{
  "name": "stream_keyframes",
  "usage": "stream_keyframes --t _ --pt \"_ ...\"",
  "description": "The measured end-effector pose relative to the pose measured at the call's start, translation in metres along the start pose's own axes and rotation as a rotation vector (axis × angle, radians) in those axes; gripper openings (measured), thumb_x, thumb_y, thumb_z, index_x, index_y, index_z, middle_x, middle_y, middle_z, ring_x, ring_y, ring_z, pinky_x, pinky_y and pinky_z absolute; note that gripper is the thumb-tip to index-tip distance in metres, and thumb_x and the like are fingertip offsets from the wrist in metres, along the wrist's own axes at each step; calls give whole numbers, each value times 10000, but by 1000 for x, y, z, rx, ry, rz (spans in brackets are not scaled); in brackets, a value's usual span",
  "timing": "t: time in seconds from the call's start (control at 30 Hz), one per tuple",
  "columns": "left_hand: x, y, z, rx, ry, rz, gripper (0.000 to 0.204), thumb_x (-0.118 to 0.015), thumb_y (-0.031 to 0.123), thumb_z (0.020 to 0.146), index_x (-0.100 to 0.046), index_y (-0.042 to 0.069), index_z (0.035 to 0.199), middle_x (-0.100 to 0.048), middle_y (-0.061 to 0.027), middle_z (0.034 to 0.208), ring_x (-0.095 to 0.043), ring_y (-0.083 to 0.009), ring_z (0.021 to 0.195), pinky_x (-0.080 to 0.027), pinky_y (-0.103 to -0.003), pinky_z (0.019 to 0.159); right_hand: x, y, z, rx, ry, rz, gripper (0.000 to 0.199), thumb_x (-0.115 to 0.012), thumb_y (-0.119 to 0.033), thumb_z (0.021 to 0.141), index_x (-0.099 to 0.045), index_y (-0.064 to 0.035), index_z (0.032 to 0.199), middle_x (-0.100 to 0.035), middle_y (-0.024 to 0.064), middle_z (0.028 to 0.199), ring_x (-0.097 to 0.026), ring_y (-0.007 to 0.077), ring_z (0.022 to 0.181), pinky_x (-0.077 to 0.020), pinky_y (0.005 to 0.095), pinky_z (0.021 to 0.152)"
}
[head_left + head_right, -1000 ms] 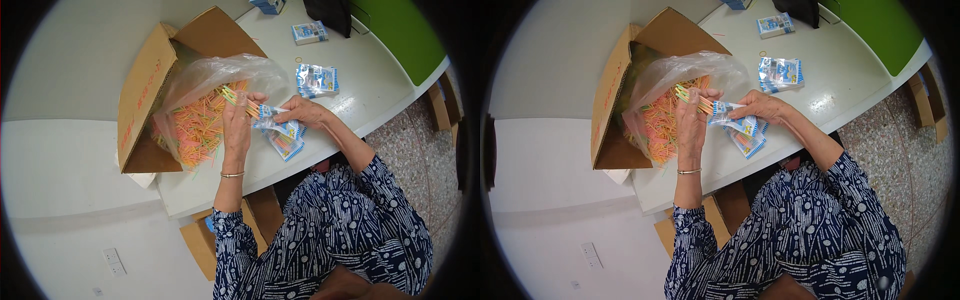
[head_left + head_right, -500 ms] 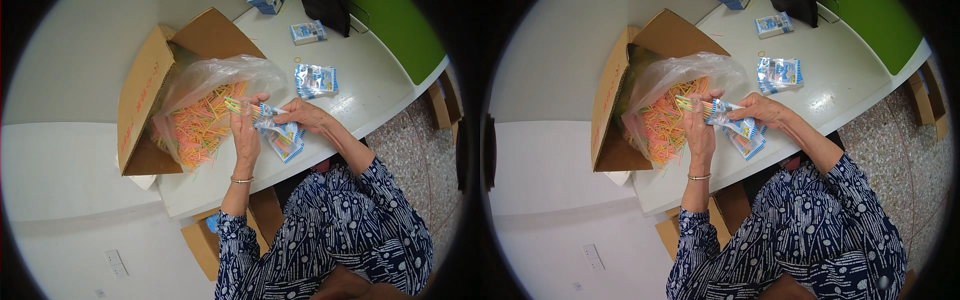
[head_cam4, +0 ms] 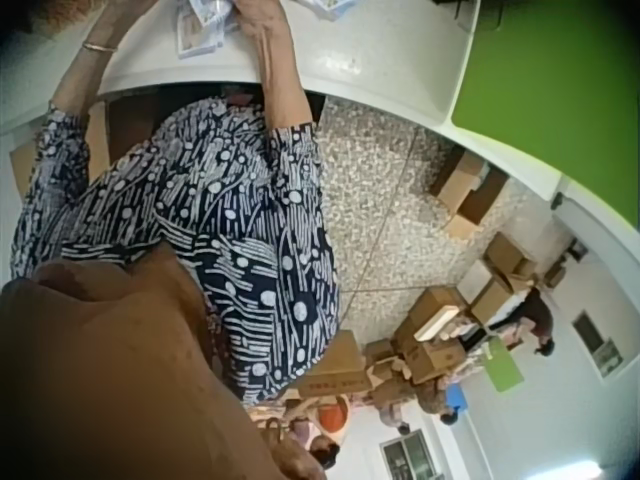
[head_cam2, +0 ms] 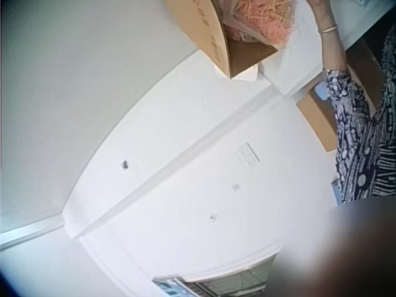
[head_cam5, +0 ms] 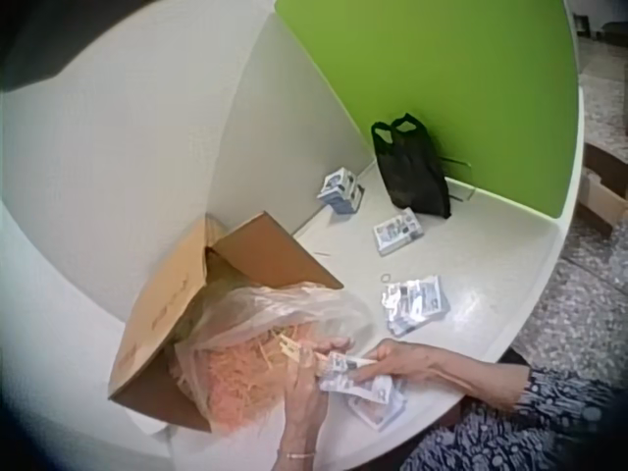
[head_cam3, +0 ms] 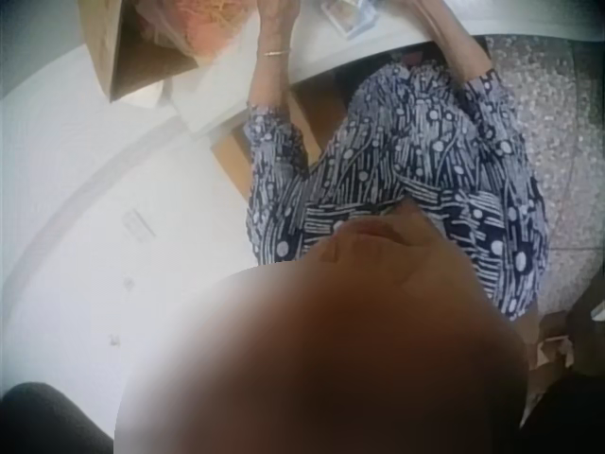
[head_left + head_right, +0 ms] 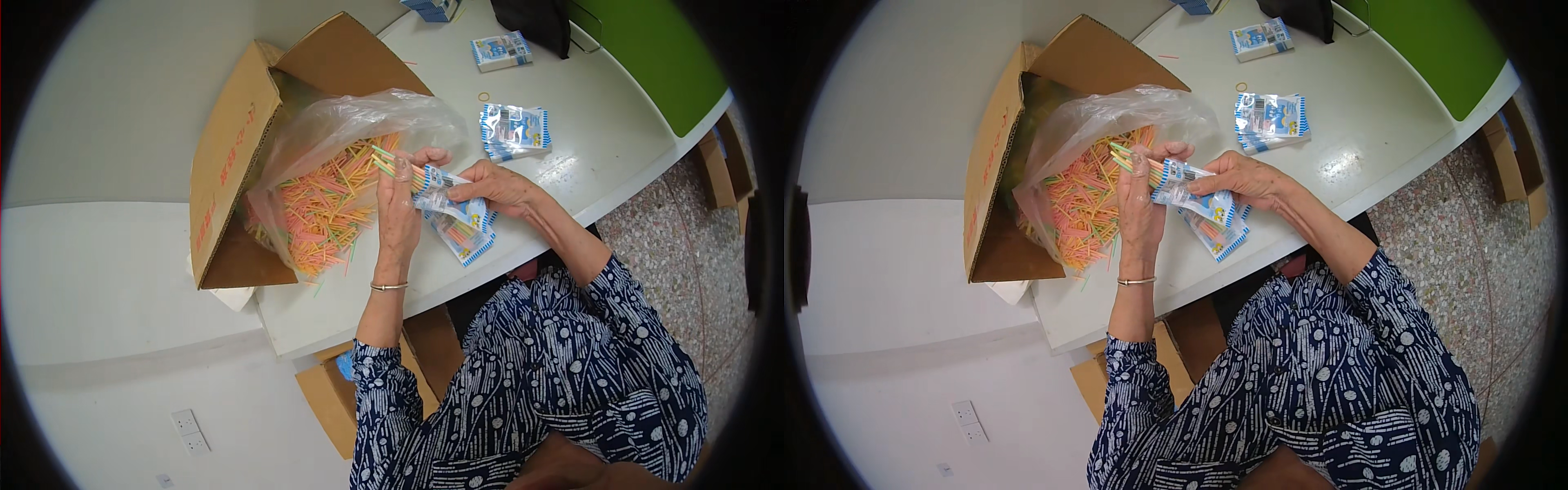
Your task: The recorder is placing several small colorful sticks into plastic packets and stacking them on the table.
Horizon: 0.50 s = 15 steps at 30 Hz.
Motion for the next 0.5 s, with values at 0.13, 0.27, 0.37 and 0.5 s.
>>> stream_keyframes --t 0.13,0.27,0.37,0.5 --pt "-2 -2 -1 -8 -57 36 240 -422 320 977 -439 81 967 -585 -173 1096 -552 -259 1085 -447 -377 936 0 -4 2 55 5 43 303 -716 -165 788 -660 34 1010 -684 82 877 -638 105 760 -510 233 668" --pt "4 -1 -3 -28 -63 193 286 -415 284 981 -399 34 1118 -555 -152 1122 -531 -195 1052 -443 -312 902 -2 -11 2 127 13 70 321 -687 -206 826 -642 29 1040 -677 72 883 -638 107 765 -514 240 691" --pt "12 5 -6 -38 -37 322 374 -501 238 946 -365 26 1221 -528 -142 1132 -523 -184 1049 -441 -304 900 -5 -13 5 159 -30 118 337 -630 -264 876 -629 22 1054 -671 62 897 -633 100 777 -511 234 699" --pt "22 17 -7 -68 17 424 536 -607 182 882 -321 27 1308 -493 -122 1129 -506 -168 1067 -432 -299 913 -14 -19 9 187 -22 125 321 -565 -279 919 -625 28 994 -655 55 893 -621 96 798 -507 242 728"
Point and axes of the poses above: each hand's wrist, its own z-axis towards the middle knuckle, its own x-axis out of the back of the hand, y = z × x, the point moved 10 cm from there along z, towards the middle knuckle
